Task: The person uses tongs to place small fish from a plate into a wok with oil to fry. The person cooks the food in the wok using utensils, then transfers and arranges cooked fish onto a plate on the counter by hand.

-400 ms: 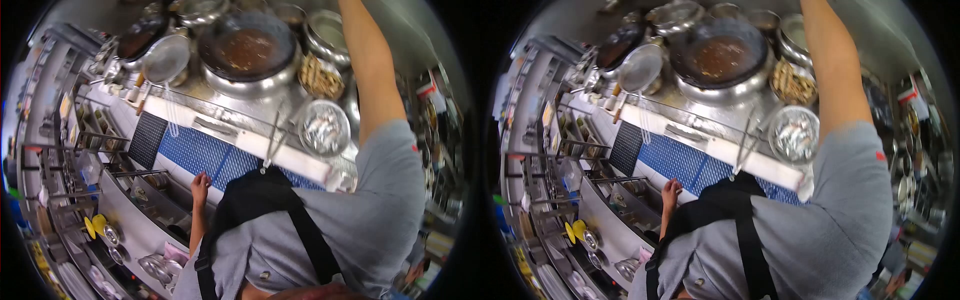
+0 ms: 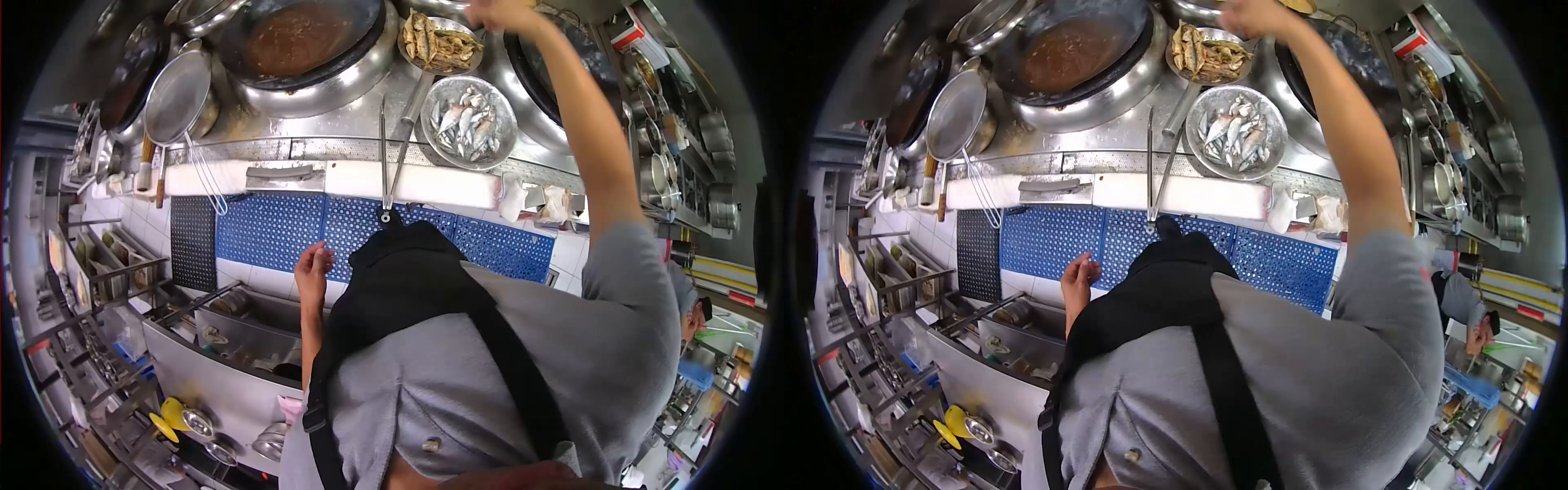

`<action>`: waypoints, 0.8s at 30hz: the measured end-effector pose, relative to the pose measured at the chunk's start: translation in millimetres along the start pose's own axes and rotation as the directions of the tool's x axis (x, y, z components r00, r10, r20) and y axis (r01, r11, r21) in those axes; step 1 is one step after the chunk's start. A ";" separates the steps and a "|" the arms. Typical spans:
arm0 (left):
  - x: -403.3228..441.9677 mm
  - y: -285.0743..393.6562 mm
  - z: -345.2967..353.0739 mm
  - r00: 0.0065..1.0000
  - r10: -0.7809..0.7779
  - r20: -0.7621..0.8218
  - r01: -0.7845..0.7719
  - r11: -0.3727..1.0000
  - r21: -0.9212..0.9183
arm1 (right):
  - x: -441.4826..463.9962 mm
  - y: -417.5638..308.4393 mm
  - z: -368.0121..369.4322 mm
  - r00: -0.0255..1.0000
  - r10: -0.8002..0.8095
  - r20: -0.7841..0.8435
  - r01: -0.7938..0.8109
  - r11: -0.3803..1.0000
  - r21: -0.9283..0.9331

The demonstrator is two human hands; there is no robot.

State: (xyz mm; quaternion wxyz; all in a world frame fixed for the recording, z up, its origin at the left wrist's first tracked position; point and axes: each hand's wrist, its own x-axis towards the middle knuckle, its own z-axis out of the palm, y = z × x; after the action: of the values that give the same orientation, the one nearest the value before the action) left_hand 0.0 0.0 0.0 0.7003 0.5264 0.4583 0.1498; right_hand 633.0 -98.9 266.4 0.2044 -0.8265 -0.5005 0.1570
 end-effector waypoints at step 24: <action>-7.5 -35.8 97.0 0.949 -0.206 0.240 0.235 0.967 -0.095 | -317.4 -45.1 138.1 0.959 0.231 0.163 -0.238 0.971 0.022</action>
State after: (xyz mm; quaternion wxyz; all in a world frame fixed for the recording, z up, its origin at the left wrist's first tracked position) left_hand 63.8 -77.8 -25.1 0.7917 0.4415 0.4206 0.0369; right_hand 391.7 -338.2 186.5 0.1609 -0.8604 -0.4104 0.2557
